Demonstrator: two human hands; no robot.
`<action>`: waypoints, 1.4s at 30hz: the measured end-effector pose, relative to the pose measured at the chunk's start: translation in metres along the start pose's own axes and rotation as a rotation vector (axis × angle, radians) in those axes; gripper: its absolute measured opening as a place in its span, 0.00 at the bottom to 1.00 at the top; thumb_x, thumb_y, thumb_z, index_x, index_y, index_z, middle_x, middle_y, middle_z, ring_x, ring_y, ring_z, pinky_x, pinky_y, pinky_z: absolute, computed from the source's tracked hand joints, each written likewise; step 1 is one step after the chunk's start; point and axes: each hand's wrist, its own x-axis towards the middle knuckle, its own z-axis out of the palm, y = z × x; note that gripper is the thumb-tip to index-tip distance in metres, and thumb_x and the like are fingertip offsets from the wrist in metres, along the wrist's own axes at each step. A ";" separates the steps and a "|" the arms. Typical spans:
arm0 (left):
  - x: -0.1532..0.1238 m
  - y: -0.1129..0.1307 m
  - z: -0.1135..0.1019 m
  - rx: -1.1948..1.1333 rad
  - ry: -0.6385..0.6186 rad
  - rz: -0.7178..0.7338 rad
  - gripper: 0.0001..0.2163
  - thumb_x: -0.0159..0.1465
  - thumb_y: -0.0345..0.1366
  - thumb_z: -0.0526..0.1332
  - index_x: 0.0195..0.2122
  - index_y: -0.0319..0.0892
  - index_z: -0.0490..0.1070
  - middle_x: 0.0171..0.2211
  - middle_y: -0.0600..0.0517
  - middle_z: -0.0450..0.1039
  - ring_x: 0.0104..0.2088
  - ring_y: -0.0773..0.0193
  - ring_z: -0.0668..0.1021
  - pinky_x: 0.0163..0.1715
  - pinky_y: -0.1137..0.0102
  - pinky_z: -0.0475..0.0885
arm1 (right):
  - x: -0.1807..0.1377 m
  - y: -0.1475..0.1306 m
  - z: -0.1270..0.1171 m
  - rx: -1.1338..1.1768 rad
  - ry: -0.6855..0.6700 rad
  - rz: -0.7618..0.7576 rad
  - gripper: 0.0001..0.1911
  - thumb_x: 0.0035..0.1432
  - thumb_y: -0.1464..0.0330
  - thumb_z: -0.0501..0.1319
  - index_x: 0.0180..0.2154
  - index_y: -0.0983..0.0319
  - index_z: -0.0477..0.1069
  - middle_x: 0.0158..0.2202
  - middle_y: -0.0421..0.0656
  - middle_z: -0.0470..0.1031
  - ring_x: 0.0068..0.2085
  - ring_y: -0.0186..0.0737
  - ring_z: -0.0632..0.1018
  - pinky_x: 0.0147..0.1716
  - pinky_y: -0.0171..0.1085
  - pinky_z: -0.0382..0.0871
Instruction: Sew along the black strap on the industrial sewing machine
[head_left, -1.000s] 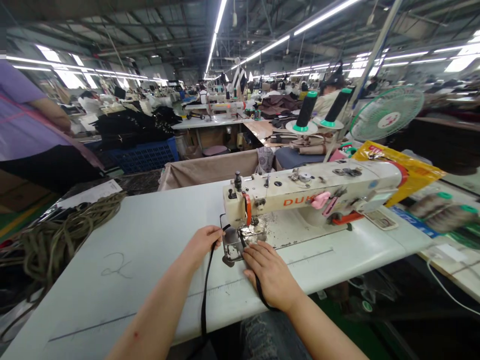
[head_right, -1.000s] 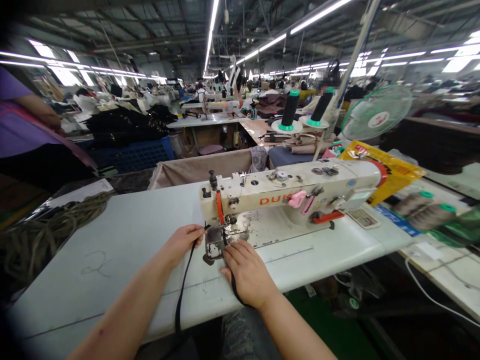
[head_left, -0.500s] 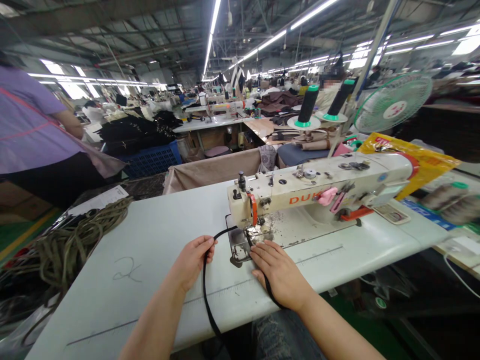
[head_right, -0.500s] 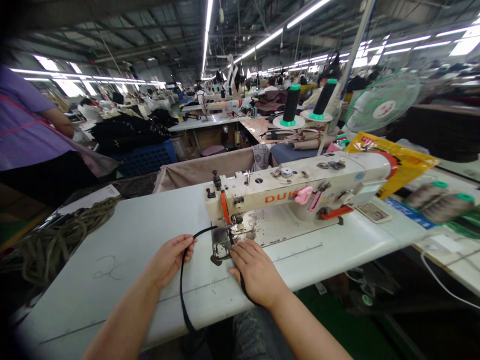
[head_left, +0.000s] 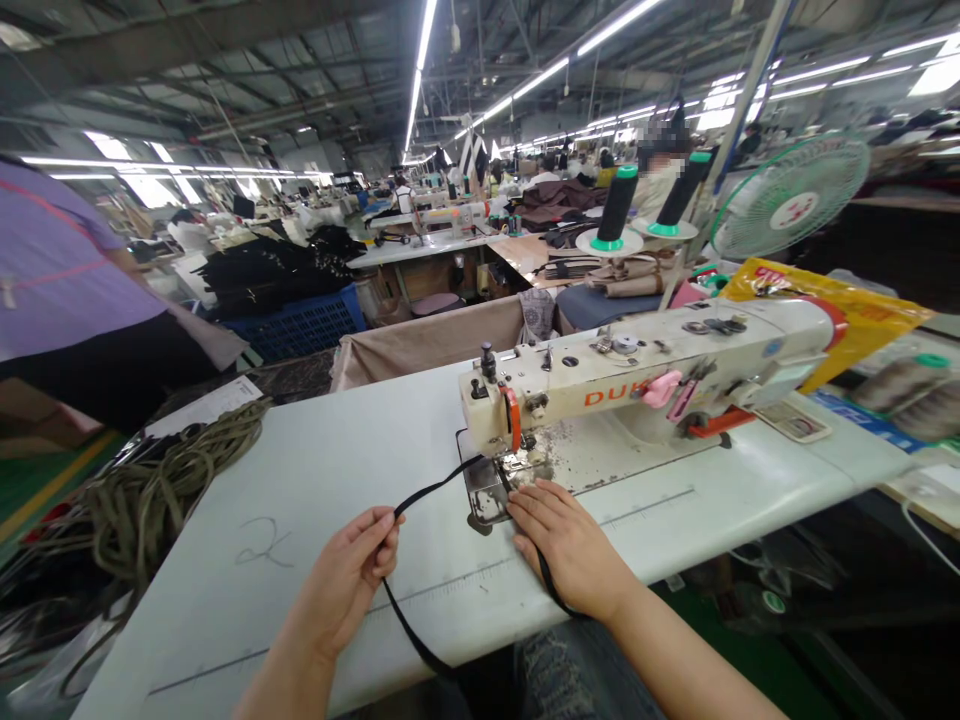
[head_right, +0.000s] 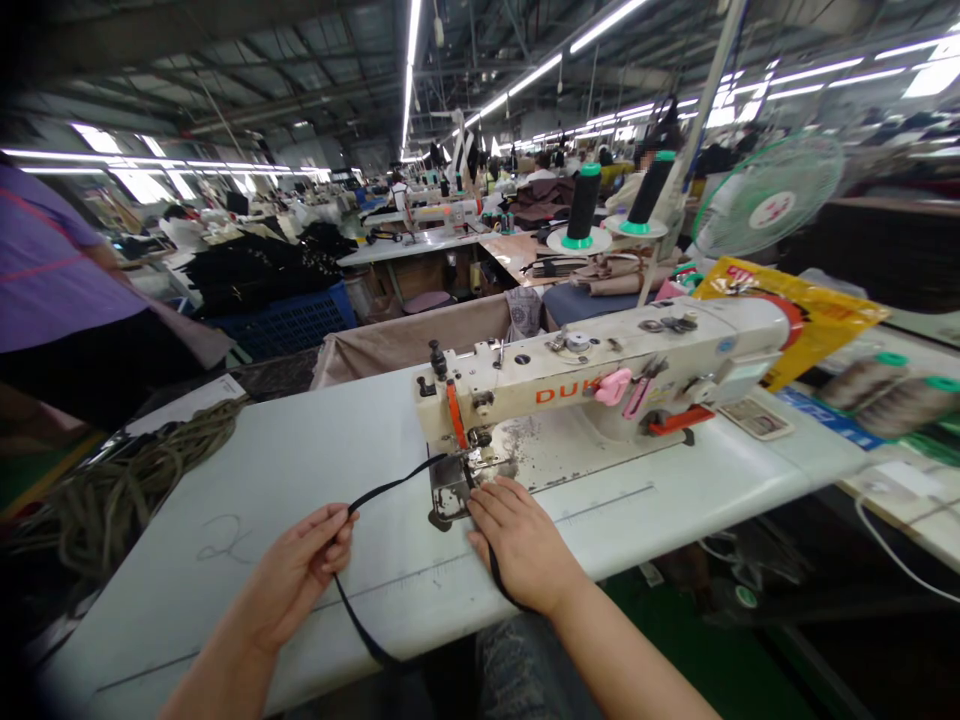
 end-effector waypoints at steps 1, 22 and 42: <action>-0.002 0.000 -0.003 -0.001 0.009 0.006 0.24 0.48 0.46 0.85 0.36 0.36 0.80 0.29 0.53 0.73 0.24 0.75 0.67 0.22 0.80 0.63 | 0.000 0.000 0.000 -0.002 0.002 -0.001 0.18 0.79 0.65 0.57 0.61 0.63 0.77 0.61 0.48 0.81 0.62 0.49 0.80 0.71 0.55 0.68; -0.017 0.008 -0.075 -0.044 0.175 0.084 0.23 0.47 0.45 0.86 0.31 0.37 0.77 0.24 0.59 0.60 0.21 0.78 0.57 0.17 0.82 0.57 | 0.000 0.001 0.000 -0.022 0.003 -0.007 0.17 0.78 0.67 0.57 0.61 0.62 0.77 0.60 0.48 0.82 0.61 0.49 0.81 0.70 0.56 0.69; -0.022 0.022 -0.133 -0.272 0.306 0.069 0.17 0.55 0.33 0.78 0.29 0.40 0.67 0.26 0.60 0.55 0.20 0.76 0.58 0.15 0.82 0.57 | 0.003 -0.002 -0.003 -0.035 0.009 -0.001 0.18 0.77 0.70 0.57 0.63 0.60 0.76 0.60 0.47 0.82 0.61 0.48 0.81 0.69 0.55 0.70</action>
